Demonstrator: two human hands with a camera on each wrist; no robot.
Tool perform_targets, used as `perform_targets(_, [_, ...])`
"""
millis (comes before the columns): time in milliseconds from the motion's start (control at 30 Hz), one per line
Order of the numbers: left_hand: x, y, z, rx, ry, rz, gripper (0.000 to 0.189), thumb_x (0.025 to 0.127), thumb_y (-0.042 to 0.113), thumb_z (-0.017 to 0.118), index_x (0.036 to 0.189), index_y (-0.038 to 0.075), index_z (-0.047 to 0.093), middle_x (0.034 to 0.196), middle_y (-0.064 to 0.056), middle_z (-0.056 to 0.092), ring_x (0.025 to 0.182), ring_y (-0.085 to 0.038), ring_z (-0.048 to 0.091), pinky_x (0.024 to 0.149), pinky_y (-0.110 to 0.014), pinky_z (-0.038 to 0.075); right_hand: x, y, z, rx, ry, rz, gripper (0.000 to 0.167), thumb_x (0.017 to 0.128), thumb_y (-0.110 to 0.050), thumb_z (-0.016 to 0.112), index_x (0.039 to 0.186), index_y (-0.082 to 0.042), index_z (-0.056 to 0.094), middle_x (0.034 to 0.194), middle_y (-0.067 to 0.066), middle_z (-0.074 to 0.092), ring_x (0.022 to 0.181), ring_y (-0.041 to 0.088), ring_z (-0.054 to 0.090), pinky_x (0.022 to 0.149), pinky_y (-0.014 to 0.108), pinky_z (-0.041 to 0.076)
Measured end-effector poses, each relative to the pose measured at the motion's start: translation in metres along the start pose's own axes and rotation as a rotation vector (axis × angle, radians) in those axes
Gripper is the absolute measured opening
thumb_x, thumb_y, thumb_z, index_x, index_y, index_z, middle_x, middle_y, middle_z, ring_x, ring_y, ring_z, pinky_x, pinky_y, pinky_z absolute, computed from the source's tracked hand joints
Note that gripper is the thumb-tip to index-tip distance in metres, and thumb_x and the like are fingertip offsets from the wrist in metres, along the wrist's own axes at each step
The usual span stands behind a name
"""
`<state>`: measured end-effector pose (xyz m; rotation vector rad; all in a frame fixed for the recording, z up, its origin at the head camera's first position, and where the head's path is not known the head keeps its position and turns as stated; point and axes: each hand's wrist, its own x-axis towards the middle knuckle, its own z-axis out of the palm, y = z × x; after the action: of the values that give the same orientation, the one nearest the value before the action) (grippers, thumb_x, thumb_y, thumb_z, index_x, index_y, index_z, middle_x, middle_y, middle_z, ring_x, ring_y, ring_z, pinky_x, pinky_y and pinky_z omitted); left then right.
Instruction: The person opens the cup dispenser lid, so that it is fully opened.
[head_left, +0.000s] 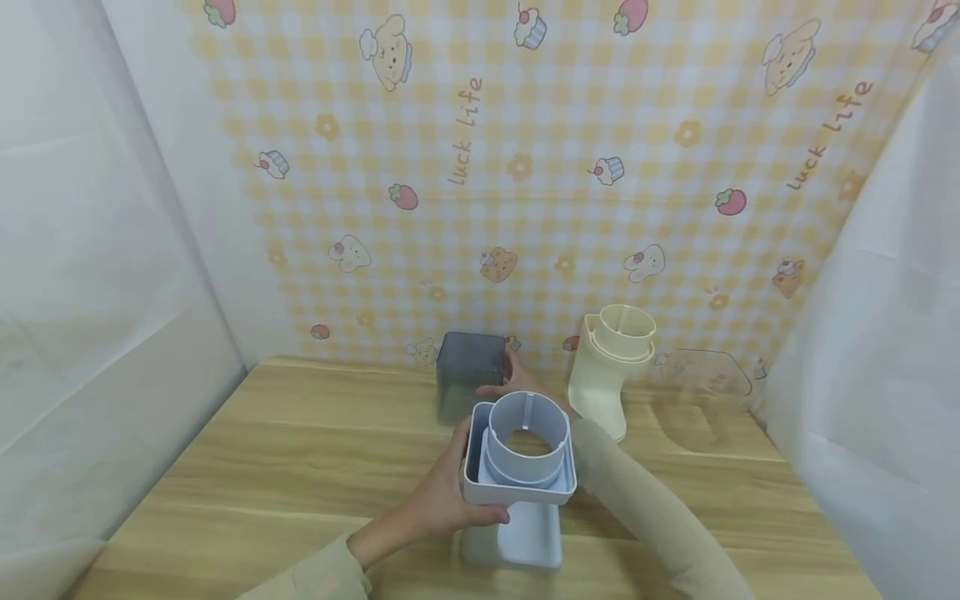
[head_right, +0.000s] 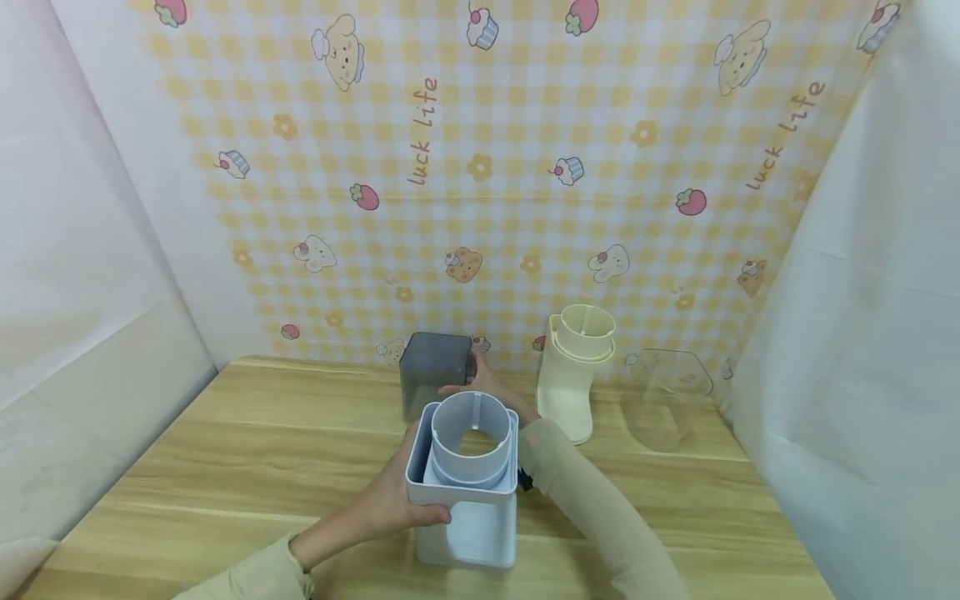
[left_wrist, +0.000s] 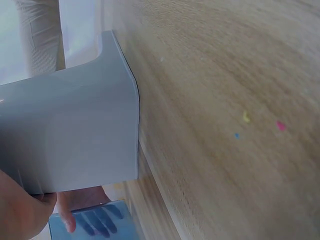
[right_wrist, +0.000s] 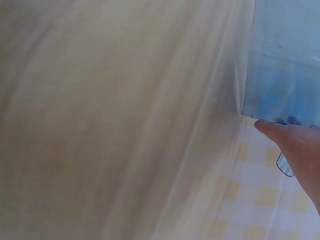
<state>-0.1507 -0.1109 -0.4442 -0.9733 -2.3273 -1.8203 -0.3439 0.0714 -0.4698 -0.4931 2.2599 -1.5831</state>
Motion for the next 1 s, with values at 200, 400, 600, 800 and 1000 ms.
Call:
perform_targets(200, [-0.001,0.002,0.001,-0.003,-0.001,-0.045,0.124,0.063,0.021,0.095,0.157,0.030,0.015,0.143,0.001,0.049,0.120,-0.016,0.056,0.108,-0.032,0.042,-0.005,0.001,0.006,0.022,0.002,0.057,0.134,0.068,-0.046,0.091,0.161,-0.020,-0.002,0.167,0.013,0.014,0.152,0.037,0.020,0.122,0.053,0.023])
perform_targets(400, [-0.001,0.002,0.001,-0.015,0.003,-0.044,0.123,0.064,0.024,0.095,0.157,0.030,0.016,0.142,-0.001,0.050,0.119,-0.016,0.056,0.106,-0.031,0.043,-0.014,-0.005,0.008,-0.059,0.034,0.193,0.132,0.069,-0.054,0.087,0.159,-0.036,-0.008,0.169,0.008,0.006,0.154,0.031,0.014,0.123,0.053,0.020])
perform_targets(600, [-0.001,-0.003,0.002,-0.020,0.004,-0.001,0.121,0.066,0.030,0.094,0.157,0.028,0.015,0.141,-0.004,0.051,0.118,-0.016,0.056,0.106,-0.032,0.044,-0.024,-0.003,0.004,0.022,-0.011,0.116,0.125,0.076,-0.044,0.085,0.156,-0.044,-0.012,0.169,-0.003,0.004,0.154,0.020,0.013,0.123,0.053,0.018])
perform_targets(800, [-0.001,-0.004,0.004,-0.028,0.009,0.007,0.121,0.066,0.029,0.095,0.157,0.028,0.016,0.143,-0.003,0.050,0.118,-0.016,0.056,0.106,-0.031,0.044,-0.035,-0.003,-0.004,0.097,-0.072,0.058,0.118,0.080,-0.040,0.081,0.160,-0.035,-0.005,0.169,0.003,0.006,0.155,0.031,0.011,0.122,0.059,0.015])
perform_targets(1000, [-0.002,0.002,0.002,-0.036,0.014,-0.020,0.120,0.066,0.032,0.094,0.157,0.027,0.016,0.142,-0.002,0.050,0.119,-0.015,0.056,0.105,-0.030,0.044,-0.049,-0.017,-0.025,0.073,0.030,-0.040,0.073,0.100,-0.032,0.054,0.157,-0.003,0.018,0.163,0.022,0.022,0.150,0.042,0.023,0.121,0.057,0.022])
